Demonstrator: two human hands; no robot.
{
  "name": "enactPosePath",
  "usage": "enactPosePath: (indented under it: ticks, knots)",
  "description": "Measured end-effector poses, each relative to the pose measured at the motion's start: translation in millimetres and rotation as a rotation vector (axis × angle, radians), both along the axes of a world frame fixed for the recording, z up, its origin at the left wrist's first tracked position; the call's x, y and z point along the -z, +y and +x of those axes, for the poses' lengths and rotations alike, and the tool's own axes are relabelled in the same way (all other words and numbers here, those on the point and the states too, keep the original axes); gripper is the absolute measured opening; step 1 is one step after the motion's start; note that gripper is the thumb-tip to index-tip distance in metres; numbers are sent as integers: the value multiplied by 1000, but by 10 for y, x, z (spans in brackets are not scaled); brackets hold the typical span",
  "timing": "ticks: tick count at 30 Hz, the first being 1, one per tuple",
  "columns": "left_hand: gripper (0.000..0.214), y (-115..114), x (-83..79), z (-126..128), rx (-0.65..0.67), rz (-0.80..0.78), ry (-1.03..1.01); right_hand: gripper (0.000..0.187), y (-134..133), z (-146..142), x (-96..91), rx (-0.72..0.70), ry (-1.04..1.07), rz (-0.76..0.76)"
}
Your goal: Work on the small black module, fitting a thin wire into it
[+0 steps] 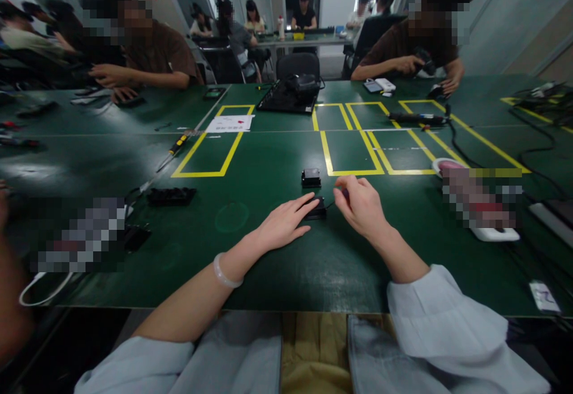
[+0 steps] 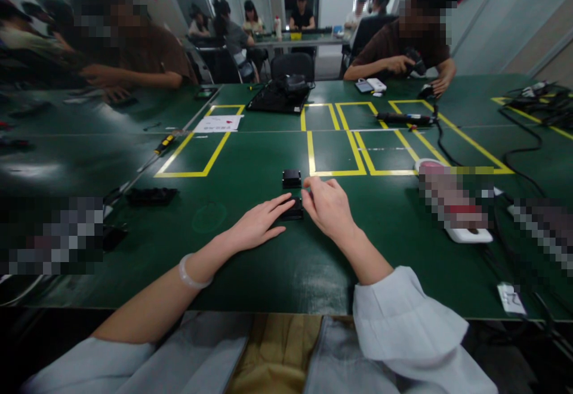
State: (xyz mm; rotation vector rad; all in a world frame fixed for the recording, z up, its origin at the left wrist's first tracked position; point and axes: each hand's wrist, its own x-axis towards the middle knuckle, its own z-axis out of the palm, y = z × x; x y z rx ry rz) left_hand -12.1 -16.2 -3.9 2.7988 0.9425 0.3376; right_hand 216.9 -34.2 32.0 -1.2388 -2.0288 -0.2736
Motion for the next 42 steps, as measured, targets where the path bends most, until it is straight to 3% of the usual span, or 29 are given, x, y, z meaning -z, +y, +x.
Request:
enactPosePath:
  ticks: [42]
  knots:
    - [66,13,4,9,4,-10,-5,12,-2,1,-8,-11,39,-11]
